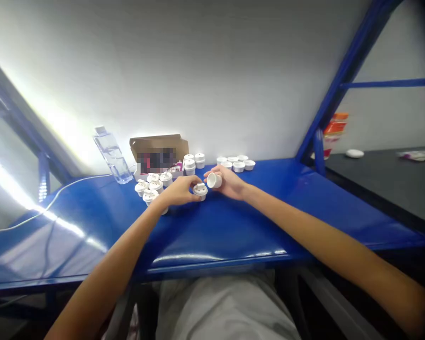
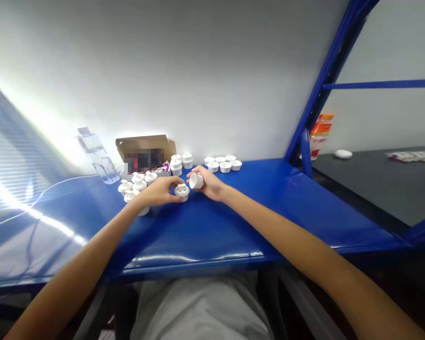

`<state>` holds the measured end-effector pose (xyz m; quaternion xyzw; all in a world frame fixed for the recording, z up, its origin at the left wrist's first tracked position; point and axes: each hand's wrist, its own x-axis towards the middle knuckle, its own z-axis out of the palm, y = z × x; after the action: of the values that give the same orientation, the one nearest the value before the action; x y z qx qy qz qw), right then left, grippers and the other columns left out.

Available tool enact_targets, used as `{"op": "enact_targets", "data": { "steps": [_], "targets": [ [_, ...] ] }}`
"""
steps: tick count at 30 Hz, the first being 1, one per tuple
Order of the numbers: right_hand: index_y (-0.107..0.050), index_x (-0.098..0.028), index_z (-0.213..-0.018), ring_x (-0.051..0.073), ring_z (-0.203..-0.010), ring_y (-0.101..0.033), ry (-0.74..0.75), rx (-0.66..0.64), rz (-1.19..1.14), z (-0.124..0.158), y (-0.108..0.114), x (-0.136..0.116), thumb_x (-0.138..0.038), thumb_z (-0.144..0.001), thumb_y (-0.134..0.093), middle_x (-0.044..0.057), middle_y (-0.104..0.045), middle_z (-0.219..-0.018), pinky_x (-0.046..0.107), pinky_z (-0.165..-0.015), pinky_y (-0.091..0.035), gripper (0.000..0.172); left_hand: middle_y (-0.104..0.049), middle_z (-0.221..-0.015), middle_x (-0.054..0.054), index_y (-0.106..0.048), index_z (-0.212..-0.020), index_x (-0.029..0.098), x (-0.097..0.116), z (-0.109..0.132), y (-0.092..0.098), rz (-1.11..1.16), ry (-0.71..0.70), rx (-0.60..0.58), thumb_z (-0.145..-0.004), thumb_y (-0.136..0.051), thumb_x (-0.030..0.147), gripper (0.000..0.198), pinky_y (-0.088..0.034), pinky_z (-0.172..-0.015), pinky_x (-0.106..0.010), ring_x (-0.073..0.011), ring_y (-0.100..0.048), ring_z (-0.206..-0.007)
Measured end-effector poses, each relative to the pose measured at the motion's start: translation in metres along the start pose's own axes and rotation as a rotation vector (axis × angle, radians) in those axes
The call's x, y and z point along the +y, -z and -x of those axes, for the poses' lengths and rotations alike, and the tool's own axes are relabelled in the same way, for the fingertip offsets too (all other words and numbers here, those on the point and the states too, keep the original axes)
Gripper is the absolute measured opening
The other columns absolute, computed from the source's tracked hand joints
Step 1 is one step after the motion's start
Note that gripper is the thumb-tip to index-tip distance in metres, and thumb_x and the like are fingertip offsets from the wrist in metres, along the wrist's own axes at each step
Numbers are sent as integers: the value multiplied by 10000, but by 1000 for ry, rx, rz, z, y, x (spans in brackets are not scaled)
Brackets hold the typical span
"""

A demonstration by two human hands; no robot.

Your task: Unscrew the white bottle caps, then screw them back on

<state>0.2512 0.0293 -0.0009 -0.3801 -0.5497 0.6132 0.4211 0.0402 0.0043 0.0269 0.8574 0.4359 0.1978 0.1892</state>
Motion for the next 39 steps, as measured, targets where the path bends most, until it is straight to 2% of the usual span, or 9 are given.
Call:
{"op": "enact_targets", "data": {
  "steps": [3, 6, 11, 17, 20, 24, 28, 32, 39],
  "targets": [
    [-671, -163, -941, 208, -868, -669, 73, 61, 69, -4, -1, 4, -340, -821, -460, 76, -736, -930, 299, -738, -532, 301, -745, -1034, -54, -709, -1066, 187, 4, -1, -5, 69, 26, 37, -677, -759, 312, 412, -509, -805, -318, -248, -684, -948],
    [-654, -184, -1006, 193, -906, -658, 197, 80, 136, -6, -2, 5, -317, -772, -575, 35, -719, -966, 301, -805, -523, 281, -737, -1044, -63, -693, -1082, 167, 5, -3, -8, 112, 69, 94, -664, -758, 286, 439, -517, -809, -327, -238, -676, -916],
    [-666, -188, -919, 174, -873, -642, 369, 43, 175, -3, -1, 0, -347, -691, -776, 2, -694, -895, 317, -847, -500, 298, -730, -1031, -75, -672, -1114, 146, 0, -6, -8, 363, 139, 150, -681, -753, 275, 459, -522, -757, -314, -214, -677, -857],
    [-698, -192, -1039, 199, -923, -677, 388, -29, 99, -1, 5, -5, -420, -714, -815, 43, -735, -992, 350, -856, -536, 414, -716, -895, -59, -727, -988, 123, 4, -7, 2, 716, 112, 210, -774, -738, 372, 329, -469, -681, -246, -162, -659, -814],
    [-701, -202, -1061, 233, -1011, -690, 509, -10, 135, 3, 4, -7, -448, -713, -835, 59, -736, -1064, 392, -929, -546, 446, -699, -817, -64, -720, -934, 111, 6, -6, 4, 798, 173, 205, -805, -738, 461, 374, -464, -648, -239, -151, -663, -749],
    [-694, -241, -1117, 275, -1171, -654, 779, -29, 435, 16, 0, -12, -408, -806, -786, 80, -703, -1200, 463, -1052, -509, 364, -673, -712, -64, -684, -907, 115, 7, -6, 3, 893, 301, 173, -848, -685, 558, 447, -475, -577, -249, -130, -622, -591],
    [-680, -257, -1151, 284, -1275, -595, 970, -48, 732, 25, -3, -14, -338, -894, -699, 96, -676, -1287, 518, -1143, -434, 270, -579, -605, -21, -649, -867, 138, 6, -6, 3, 928, 352, 140, -863, -661, 594, 456, -362, -444, -206, -98, -530, -506],
    [-670, -232, -1170, 280, -1207, -637, 863, -6, 583, 23, -7, -9, -361, -866, -728, 100, -691, -1248, 481, -1071, -512, 336, -513, -566, 9, -613, -814, 157, 5, -6, 4, 866, 323, 147, -868, -645, 610, 458, -273, -409, -196, -80, -470, -468],
    [-725, -187, -950, 262, -883, -725, 351, 22, 148, 8, -7, -5, -488, -739, -821, 66, -757, -895, 434, -799, -625, 380, -661, -689, -41, -630, -871, 152, 5, -6, -1, 668, 189, 178, -881, -620, 609, 457, -420, -531, -229, -138, -626, -600]
  ]
}}
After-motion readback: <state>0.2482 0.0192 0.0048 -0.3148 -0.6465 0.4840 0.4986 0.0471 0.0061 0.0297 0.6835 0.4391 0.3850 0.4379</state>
